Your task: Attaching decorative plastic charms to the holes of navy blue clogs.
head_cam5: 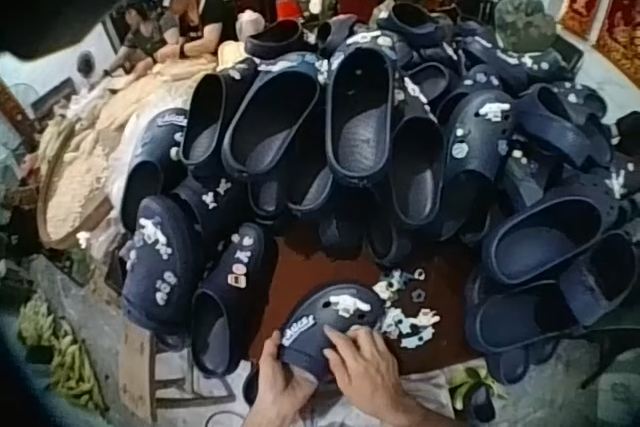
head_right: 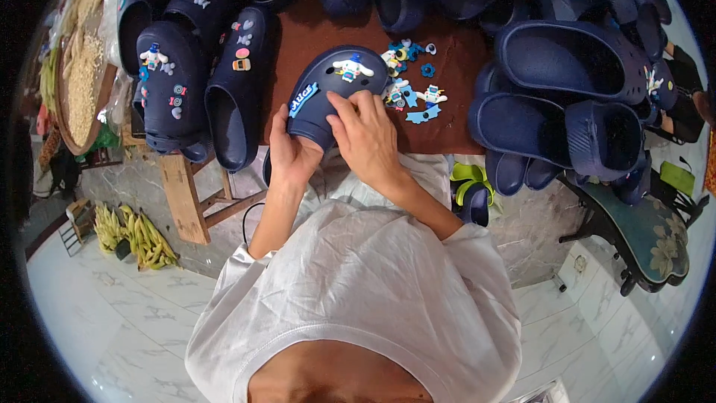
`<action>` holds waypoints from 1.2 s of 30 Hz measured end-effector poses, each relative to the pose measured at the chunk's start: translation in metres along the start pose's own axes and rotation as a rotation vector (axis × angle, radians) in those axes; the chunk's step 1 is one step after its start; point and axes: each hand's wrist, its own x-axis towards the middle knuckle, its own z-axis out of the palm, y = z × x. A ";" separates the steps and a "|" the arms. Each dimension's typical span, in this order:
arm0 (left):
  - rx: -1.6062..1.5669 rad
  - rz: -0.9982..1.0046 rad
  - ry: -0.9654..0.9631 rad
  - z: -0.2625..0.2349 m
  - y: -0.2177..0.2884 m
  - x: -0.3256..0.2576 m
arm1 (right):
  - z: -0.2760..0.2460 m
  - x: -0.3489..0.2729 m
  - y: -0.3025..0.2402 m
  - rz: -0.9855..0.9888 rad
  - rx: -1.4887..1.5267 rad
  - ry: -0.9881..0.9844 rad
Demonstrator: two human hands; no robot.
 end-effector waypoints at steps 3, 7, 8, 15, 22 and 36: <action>-0.028 -0.006 -0.048 -0.001 0.004 0.000 | -0.001 0.005 -0.002 0.007 0.034 -0.017; -0.057 0.003 -0.071 -0.003 0.005 0.001 | -0.004 0.000 0.015 0.045 0.200 0.073; -0.043 0.024 -0.047 -0.003 0.004 0.001 | -0.006 -0.003 0.021 0.124 0.241 0.079; -0.082 0.028 -0.071 -0.008 0.003 -0.001 | -0.031 -0.007 0.088 0.257 0.038 0.242; -0.003 0.016 0.098 0.011 0.002 0.003 | -0.029 0.021 0.145 0.243 -0.181 0.238; 0.016 -0.011 0.126 0.017 0.006 0.002 | -0.027 0.033 0.138 0.135 -0.190 0.213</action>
